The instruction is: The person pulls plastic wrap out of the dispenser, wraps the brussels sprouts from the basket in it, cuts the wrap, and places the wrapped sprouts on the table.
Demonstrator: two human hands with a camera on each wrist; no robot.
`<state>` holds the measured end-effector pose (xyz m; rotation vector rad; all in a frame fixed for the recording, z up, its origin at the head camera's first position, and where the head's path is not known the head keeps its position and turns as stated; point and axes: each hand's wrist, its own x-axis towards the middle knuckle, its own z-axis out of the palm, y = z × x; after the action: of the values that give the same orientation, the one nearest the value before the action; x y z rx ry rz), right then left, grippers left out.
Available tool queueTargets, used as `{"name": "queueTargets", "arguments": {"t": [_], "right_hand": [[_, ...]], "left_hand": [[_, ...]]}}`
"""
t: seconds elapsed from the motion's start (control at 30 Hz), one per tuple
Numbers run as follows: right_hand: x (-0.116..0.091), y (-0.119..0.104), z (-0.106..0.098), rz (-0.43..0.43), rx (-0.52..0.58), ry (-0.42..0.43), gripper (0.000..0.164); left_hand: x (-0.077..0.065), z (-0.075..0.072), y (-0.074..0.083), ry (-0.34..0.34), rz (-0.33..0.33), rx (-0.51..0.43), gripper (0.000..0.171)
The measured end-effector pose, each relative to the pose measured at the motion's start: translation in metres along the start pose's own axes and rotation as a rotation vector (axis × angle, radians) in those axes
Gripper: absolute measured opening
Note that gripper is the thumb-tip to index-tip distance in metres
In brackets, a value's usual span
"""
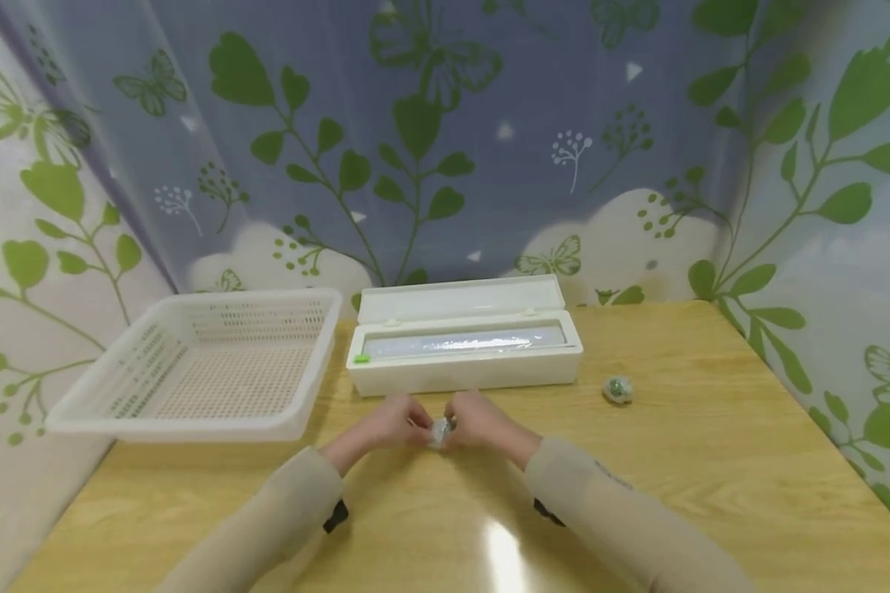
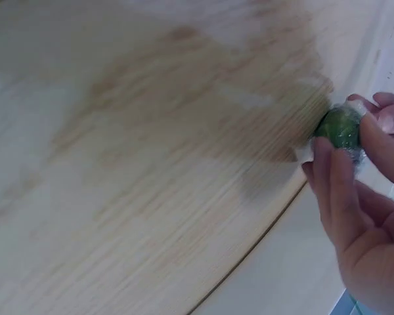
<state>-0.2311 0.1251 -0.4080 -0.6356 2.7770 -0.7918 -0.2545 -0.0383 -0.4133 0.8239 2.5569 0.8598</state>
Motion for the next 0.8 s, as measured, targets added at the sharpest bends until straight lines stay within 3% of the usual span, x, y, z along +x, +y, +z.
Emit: {"name": "queueTargets", "arguments": {"t": [0.2,0.4,0.57,0.8], "right_hand": [[0.0011,0.0051,-0.0015,-0.048,0.029,-0.029,0.014],[0.0008,0.0092,0.0043,-0.059,0.028,0.001,0.025],[0.0014,0.0084,0.0064,-0.101,0.075,0.019,0.011],[0.0051,0.0089,0.0065,-0.133,0.03,0.027,0.014]], "left_hand": [[0.0045,-0.0019,-0.0003,-0.005,0.011,-0.018,0.006],[0.0054,0.0025,-0.0025,0.031,0.02,-0.003,0.008],[0.0043,0.0025,-0.0014,0.038,0.003,0.033,0.004],[0.0047,-0.0014,-0.0018,0.008,0.064,0.087,0.016]]}}
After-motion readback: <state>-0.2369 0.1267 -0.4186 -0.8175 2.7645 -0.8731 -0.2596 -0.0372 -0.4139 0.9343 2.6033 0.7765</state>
